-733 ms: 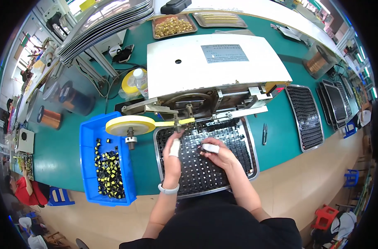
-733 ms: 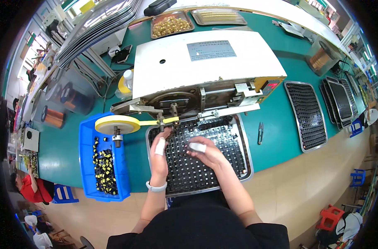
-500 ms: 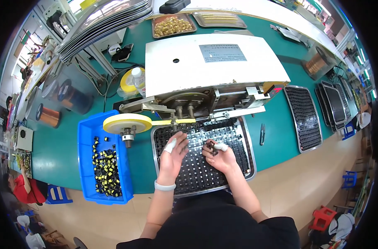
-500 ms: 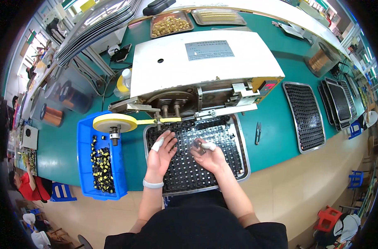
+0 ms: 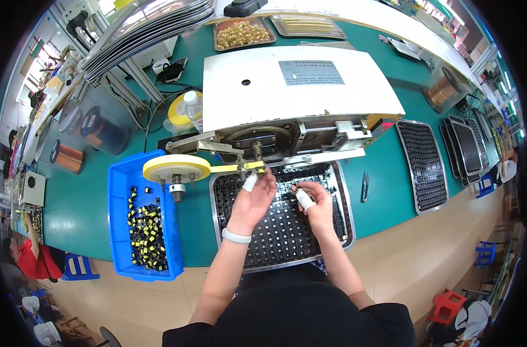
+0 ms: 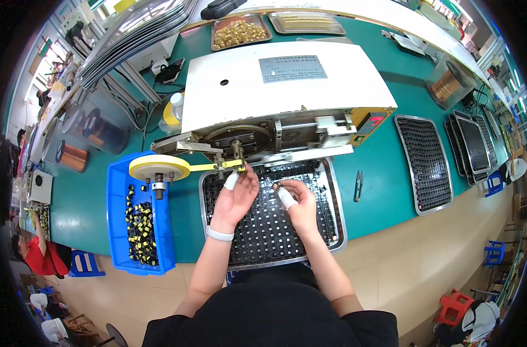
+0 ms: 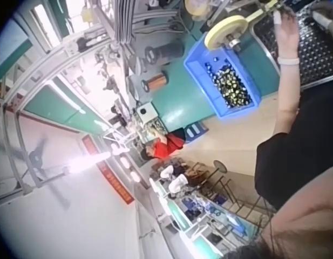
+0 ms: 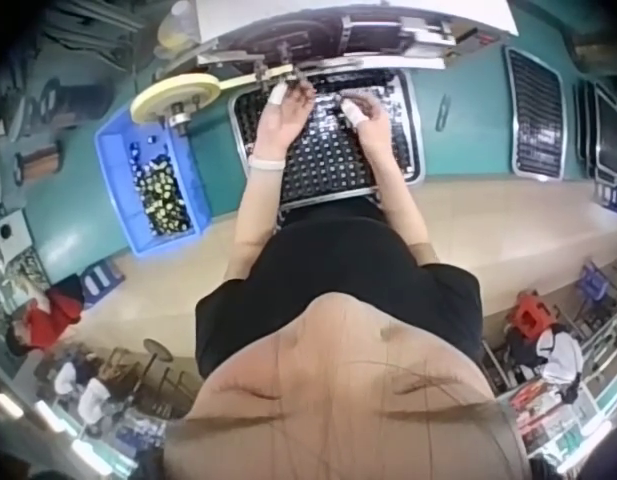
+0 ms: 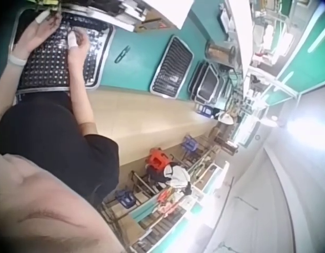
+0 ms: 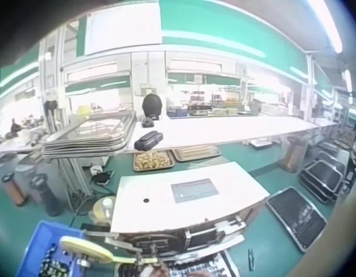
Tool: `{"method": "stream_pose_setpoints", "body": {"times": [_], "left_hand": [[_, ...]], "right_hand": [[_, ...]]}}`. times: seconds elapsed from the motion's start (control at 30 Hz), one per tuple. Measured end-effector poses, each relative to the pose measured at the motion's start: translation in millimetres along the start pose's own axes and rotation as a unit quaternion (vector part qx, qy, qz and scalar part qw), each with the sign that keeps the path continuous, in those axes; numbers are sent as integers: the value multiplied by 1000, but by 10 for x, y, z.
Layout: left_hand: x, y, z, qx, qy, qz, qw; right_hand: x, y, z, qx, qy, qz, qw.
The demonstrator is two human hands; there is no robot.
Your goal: The person assembles electronic components using a specialized taping machine at an industrial workstation.
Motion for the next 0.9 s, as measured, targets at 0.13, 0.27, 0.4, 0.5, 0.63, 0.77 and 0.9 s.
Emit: {"method": "stream_pose_setpoints", "body": {"times": [0.13,0.27,0.4,0.5,0.63,0.77,0.9], "left_hand": [[-7,-283,-24,-43,68,44,996],[-179,-619,36,-36,97,76,992],[-225,-779,87,-23,93,62,993],[-253,-881,144,-17,105,64,992],[-183,-970,208,-1,90,64,994],[-184,-994,243,10,96,67,993],[-196,-970,219,7,81,61,995]], "right_hand": [[187,42,-178,-177,-155,41,971],[568,59,-306,-203,-201,14,958],[748,112,-335,-275,-244,28,929],[767,109,-301,-301,-268,55,914],[762,142,-288,-316,-268,39,909],[789,225,-273,-257,-215,55,940],[746,309,-193,-177,-169,48,968]]}}
Point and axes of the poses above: each hand's wrist, its own y-axis towards the middle knuckle, its own x-axis out of the palm, z = x × y, the point moved 4 cm from there along y, towards the middle knuckle, and after that the axes turned 2 degrees about -z, right-handed, at the moved point
